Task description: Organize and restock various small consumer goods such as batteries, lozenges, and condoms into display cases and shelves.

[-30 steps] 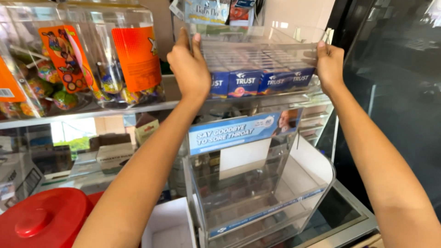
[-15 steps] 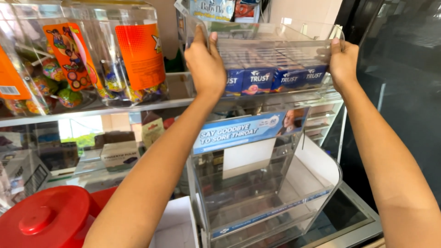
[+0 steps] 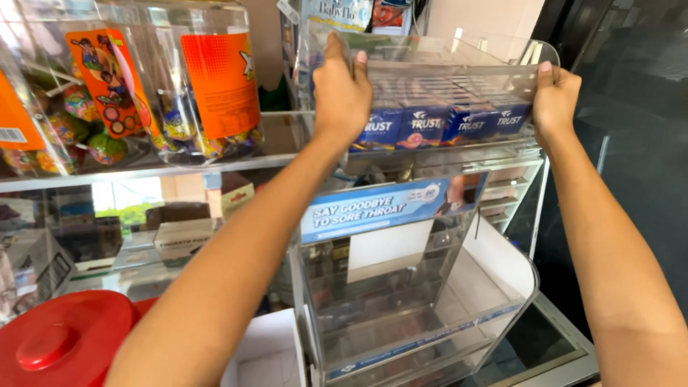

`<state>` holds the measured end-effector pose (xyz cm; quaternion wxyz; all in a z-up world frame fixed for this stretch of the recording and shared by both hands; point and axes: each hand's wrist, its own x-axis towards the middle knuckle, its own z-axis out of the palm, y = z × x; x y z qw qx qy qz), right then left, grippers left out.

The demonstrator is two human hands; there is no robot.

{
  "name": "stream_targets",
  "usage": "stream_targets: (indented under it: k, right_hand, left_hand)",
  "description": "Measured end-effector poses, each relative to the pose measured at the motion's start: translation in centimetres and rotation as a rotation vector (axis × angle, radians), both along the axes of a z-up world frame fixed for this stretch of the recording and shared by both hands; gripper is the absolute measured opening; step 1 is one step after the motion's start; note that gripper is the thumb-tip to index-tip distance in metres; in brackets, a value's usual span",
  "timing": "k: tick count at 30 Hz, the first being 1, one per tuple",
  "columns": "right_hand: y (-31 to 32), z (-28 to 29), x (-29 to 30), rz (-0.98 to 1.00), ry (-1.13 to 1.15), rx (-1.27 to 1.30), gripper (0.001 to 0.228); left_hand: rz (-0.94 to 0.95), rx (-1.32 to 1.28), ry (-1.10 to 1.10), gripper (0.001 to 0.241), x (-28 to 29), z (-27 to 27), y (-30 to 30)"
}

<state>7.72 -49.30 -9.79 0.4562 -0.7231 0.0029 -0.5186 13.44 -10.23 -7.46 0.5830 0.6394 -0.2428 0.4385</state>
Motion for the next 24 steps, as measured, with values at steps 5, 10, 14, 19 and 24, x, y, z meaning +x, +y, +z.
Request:
stream_targets:
  k: [5, 10, 14, 19, 24]
  right_hand:
    - [-1.7, -0.6, 1.5, 0.012, -0.134, -0.061, 0.037]
    - [-0.6, -0.3, 0.5, 0.027, -0.111, -0.007, 0.037]
    - [-1.0, -0.3, 0.4, 0.001, -0.105, 0.005, 0.039]
    - [-1.3, -0.4, 0.6, -0.017, -0.096, -0.015, 0.041]
    - [-0.9, -0.2, 0.7, -0.004, -0.110, 0.001, 0.037]
  left_hand:
    - [-0.085, 0.183, 0.003, 0.064, 0.8, 0.6, 0.7]
    - [-0.103, 0.203, -0.006, 0.067, 0.7, 0.3, 0.4]
    - [-0.105, 0.207, -0.035, 0.071, 0.8, 0.3, 0.2]
    - [-0.113, 0.208, -0.043, 0.072, 0.4, 0.4, 0.4]
    - [-0.099, 0.207, -0.037, 0.073, 0.1, 0.2, 0.4]
